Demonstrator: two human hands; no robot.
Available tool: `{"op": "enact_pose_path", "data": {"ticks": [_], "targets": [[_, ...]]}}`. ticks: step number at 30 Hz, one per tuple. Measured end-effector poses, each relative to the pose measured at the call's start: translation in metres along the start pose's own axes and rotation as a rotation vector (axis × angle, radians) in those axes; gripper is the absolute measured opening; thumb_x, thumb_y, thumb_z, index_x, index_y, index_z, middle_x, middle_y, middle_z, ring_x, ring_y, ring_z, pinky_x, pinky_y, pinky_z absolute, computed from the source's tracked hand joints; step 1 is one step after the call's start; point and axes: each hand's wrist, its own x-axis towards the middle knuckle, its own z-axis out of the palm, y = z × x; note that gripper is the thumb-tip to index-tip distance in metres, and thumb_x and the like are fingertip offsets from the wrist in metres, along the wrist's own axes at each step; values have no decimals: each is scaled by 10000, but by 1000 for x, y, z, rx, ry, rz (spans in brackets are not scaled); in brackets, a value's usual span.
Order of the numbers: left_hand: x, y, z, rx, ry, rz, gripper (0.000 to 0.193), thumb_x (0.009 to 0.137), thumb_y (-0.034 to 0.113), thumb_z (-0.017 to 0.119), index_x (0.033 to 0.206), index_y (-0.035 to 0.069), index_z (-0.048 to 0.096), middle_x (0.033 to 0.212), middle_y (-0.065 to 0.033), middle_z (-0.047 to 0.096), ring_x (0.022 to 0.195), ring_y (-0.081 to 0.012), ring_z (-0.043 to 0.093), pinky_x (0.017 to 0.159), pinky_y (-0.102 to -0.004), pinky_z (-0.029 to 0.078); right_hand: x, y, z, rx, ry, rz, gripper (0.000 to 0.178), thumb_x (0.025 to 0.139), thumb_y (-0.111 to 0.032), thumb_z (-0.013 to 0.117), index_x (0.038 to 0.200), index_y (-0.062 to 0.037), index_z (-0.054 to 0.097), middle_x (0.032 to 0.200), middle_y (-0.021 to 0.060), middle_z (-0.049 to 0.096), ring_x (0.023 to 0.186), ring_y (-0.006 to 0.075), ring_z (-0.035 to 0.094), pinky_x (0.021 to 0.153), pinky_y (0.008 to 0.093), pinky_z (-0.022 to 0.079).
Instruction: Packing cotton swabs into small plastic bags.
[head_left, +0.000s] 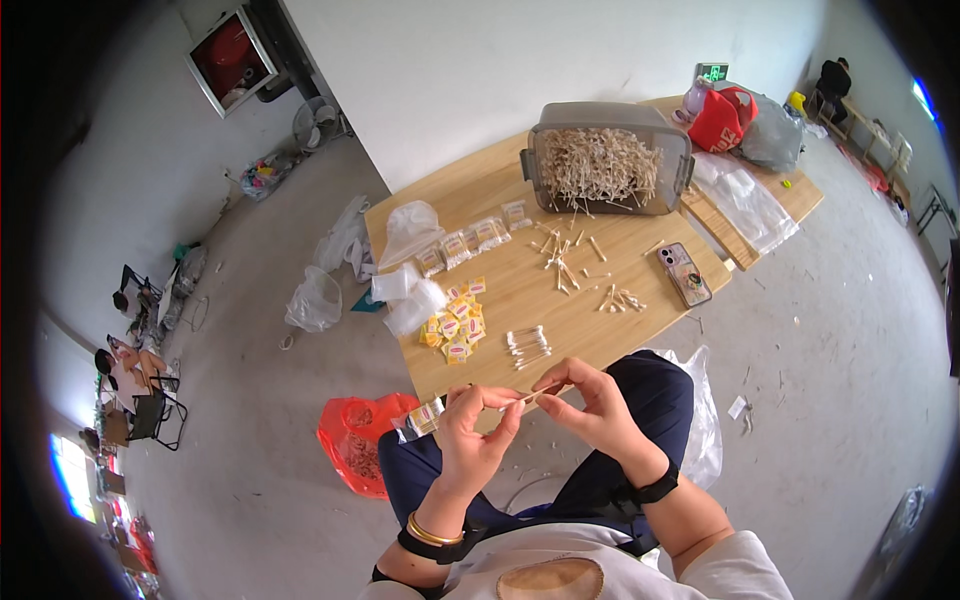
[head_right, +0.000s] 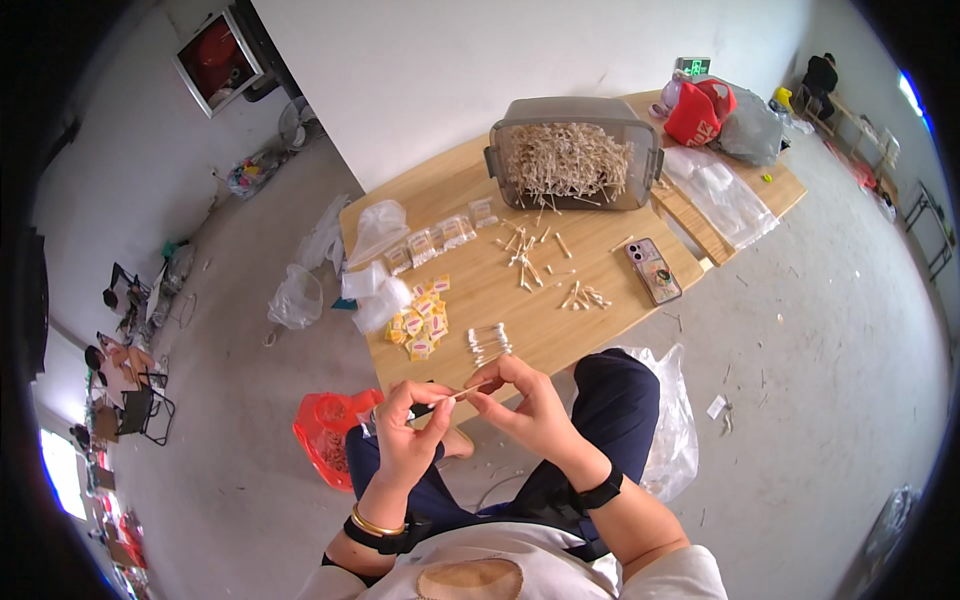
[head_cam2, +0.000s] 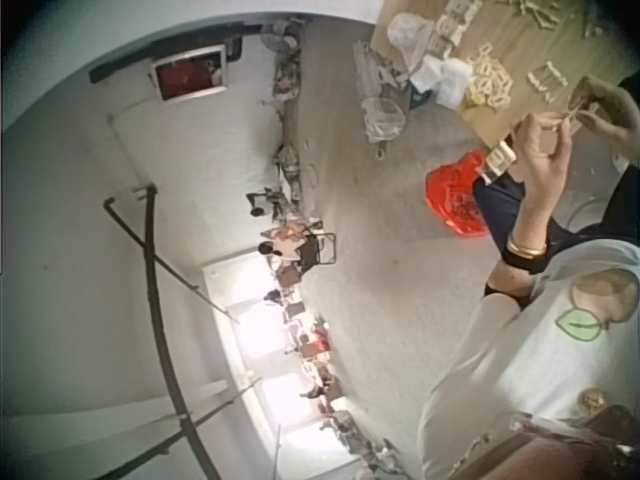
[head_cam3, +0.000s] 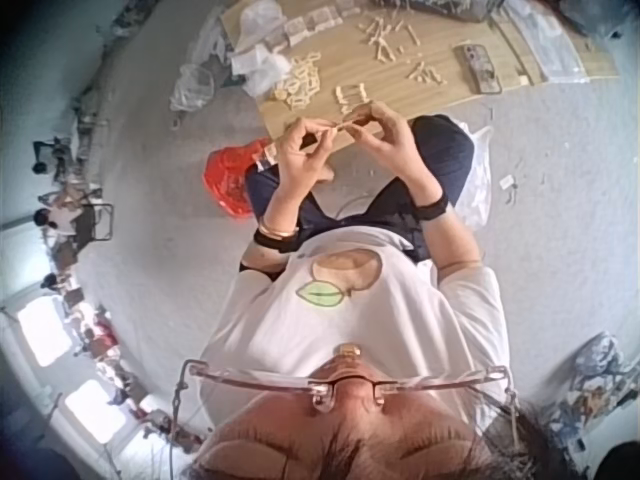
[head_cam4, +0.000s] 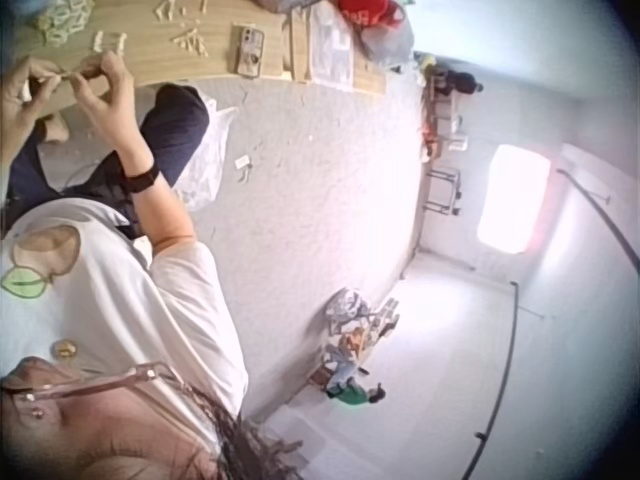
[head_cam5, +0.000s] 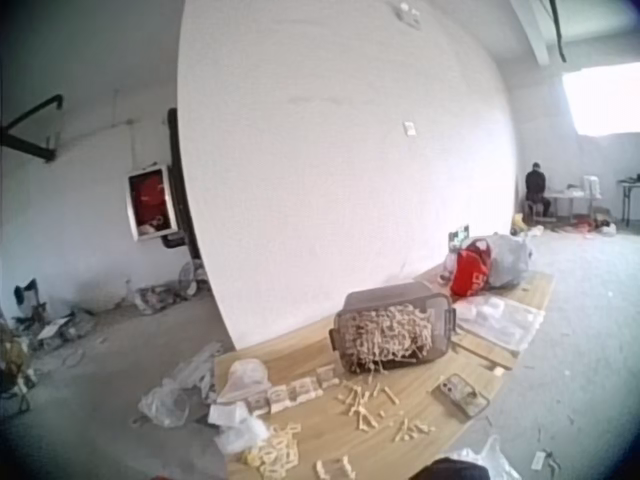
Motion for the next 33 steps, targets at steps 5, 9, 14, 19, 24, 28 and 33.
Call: {"op": "enact_pose_path", "data": {"ticks": [5,9,14,19,24,28,33], "targets": [[0,-8,1,-14,-45,-46,104,893,93,741,877,46,649,932,-67,753,886,-163,621,842,-309,466,1,6,-2,-50,-12,-12,131,874,-58,727,993,-5,713,932,58,684,909,157,640,837,288,502],[1,-19,8,37,-53,-56,99,895,92,740,864,47,658,928,-68,755,878,-163,625,845,-315,463,3,25,-5,-176,2,-41,118,866,-51,726,972,2,716,920,74,687,871,166,645,793,287,510],[-8,-56,22,35,-81,-152,113,895,95,741,844,39,658,904,-74,753,904,-182,643,864,-320,453,2,52,-6,-172,19,61,106,852,-59,734,947,-13,720,878,84,675,854,199,648,775,311,502],[-16,-96,35,296,-275,-198,322,914,330,734,1121,92,667,1088,-78,721,984,-259,637,893,-417,421,4,115,-26,-434,15,72,111,808,-76,750,909,-45,716,904,92,668,907,278,619,841,370,496],[-32,-147,44,338,-299,-310,414,915,345,720,1226,87,630,1178,-114,673,1066,-284,636,951,-446,425,15,188,-35,-785,100,75,116,744,-84,751,847,-120,712,954,78,617,986,316,540,893,416,464],[-33,-160,51,353,-298,-300,378,929,330,700,1209,83,637,1204,-109,665,1108,-299,618,980,-451,405,32,215,-27,-863,92,93,153,729,-89,758,861,-135,698,979,78,583,991,318,532,901,413,456],[-21,-166,63,374,-294,-287,382,918,263,690,1244,82,608,1268,-105,618,1183,-322,570,1014,-465,385,52,224,-33,-816,232,82,237,718,-127,789,917,-122,661,1014,103,559,1007,334,521,898,431,450]]}}
